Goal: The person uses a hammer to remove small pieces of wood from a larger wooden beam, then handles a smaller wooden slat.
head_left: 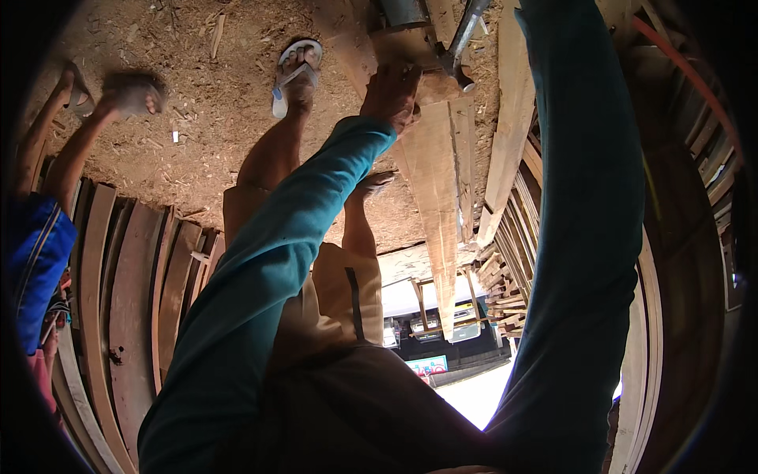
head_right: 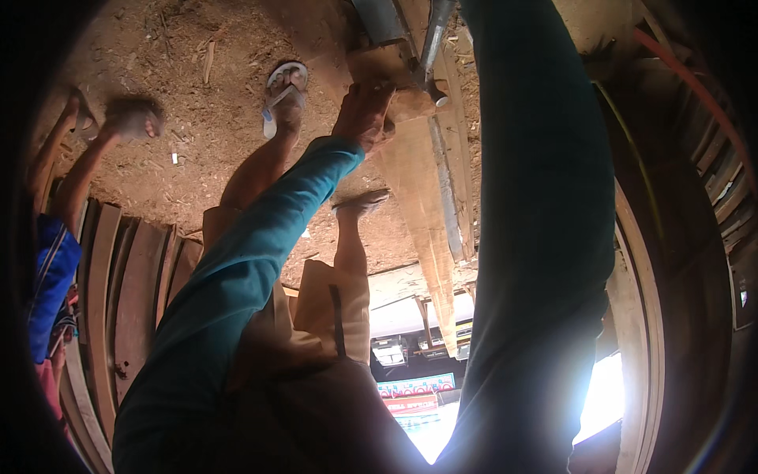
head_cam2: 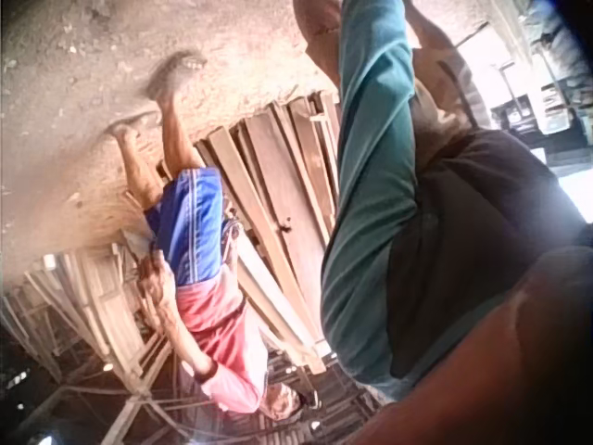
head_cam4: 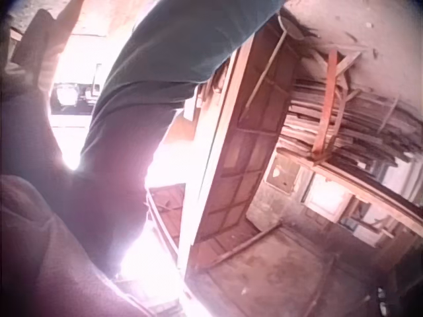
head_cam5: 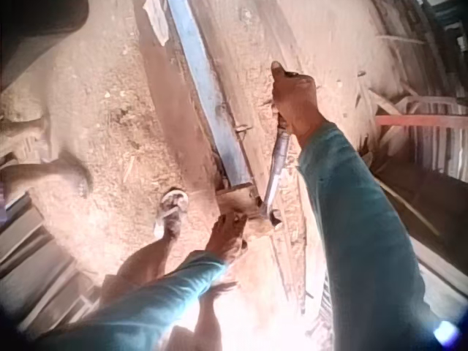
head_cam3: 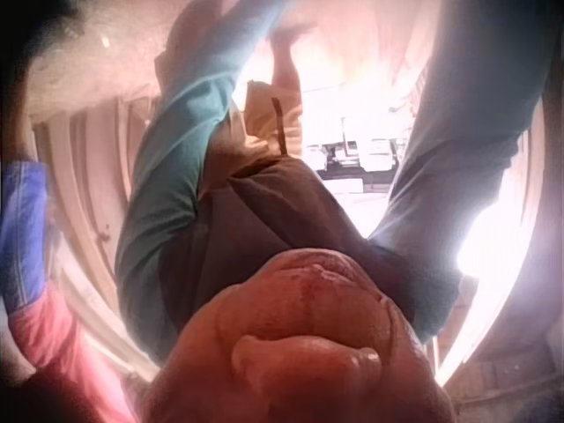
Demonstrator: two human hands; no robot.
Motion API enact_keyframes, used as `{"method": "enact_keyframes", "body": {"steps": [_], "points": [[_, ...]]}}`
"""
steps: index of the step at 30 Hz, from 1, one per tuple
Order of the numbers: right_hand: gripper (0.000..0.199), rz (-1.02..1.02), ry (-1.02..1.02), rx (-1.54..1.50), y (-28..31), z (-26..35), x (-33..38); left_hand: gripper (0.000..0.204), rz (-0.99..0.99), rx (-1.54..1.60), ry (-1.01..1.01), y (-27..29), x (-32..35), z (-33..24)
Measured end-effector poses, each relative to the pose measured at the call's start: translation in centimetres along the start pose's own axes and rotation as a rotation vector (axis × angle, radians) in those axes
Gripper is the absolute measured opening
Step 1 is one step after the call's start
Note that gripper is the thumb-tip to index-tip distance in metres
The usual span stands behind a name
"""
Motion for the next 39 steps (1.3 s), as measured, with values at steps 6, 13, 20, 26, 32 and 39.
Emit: {"method": "enact_keyframes", "body": {"steps": [6,13,20,26,32,39], "points": [[0.048,-0.161,0.004,-0.465,5.3,-1.7,2.9,0.068,-0.13,0.01,0.034,0.8,-0.6,0.6],[0.046,0.096,0.024,-0.601,3.2,1.5,7.4,0.083,-0.117,-0.067,0.053,0.3,-0.6,1.1],[0.037,-0.071,0.424,-0.067,-0.8,-1.4,1.7,0.09,-0.163,-0.005,-0.04,-1.5,-0.9,0.5],[0.038,0.012,0.332,-0.438,1.7,1.9,10.8,0.088,-0.232,-0.081,-0.034,-0.1,-1.1,1.3],[0.035,-0.284,0.475,0.284,-0.4,-0.7,2.5,0.087,-0.302,-0.153,-0.114,-2.8,-2.1,0.0],[0.041,0.097,0.082,-1.128,4.4,0.7,14.0,0.085,-0.185,-0.05,-0.012,-1.0,-0.4,0.9]]}}
Point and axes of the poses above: each hand's wrist, its own x-axis away from the middle knuckle, its own y-axis out of the back of the hand, z = x × y, the point moved 3 cm from there along -x, towards the middle knuckle, and after that the axes turned 15 degrees about -x, right-handed, at the moved point
